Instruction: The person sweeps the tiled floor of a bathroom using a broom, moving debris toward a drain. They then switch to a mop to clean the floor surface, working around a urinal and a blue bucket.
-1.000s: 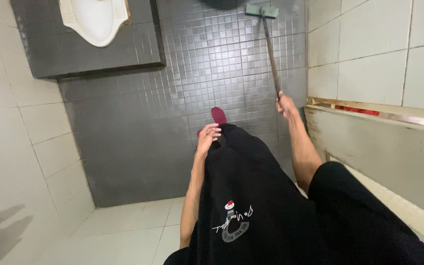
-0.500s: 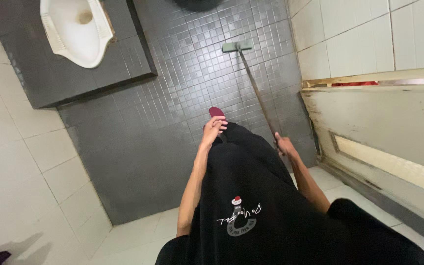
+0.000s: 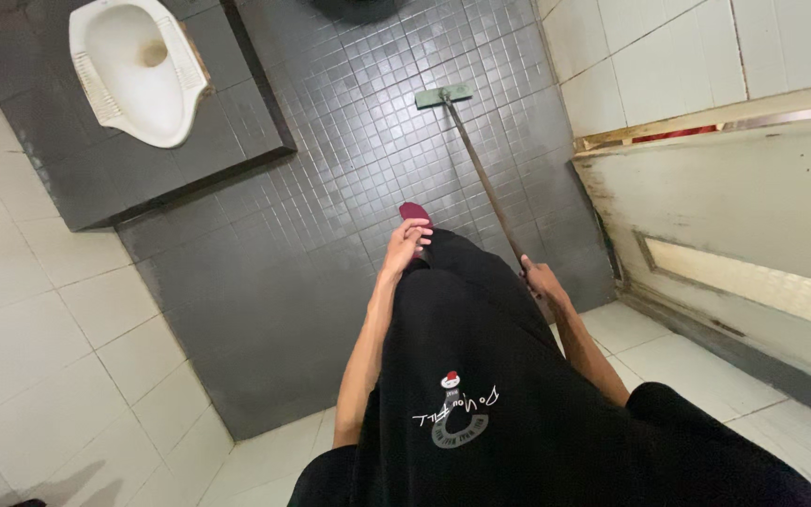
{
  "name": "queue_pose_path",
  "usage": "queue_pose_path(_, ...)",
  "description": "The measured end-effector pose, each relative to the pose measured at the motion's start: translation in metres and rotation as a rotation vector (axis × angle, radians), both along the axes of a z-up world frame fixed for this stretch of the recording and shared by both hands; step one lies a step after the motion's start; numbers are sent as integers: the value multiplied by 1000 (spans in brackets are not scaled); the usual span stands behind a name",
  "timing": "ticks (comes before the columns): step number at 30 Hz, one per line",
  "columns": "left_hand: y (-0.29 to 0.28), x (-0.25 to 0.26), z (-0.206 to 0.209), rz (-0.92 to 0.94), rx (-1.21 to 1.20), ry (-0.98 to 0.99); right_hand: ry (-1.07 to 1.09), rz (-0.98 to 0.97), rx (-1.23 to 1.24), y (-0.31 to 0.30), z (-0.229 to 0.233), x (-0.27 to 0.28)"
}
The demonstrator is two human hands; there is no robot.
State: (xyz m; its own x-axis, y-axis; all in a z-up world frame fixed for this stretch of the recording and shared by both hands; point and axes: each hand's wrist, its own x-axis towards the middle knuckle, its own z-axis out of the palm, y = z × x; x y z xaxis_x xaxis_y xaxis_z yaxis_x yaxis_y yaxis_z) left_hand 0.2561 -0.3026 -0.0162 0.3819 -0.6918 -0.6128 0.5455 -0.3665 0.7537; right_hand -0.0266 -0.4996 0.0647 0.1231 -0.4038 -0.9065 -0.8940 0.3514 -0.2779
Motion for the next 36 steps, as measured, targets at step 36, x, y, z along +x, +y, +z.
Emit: queue_pose_path(36, 38, -3, -6, -87, -13, 8, -84, -274, 77, 47, -9, -11)
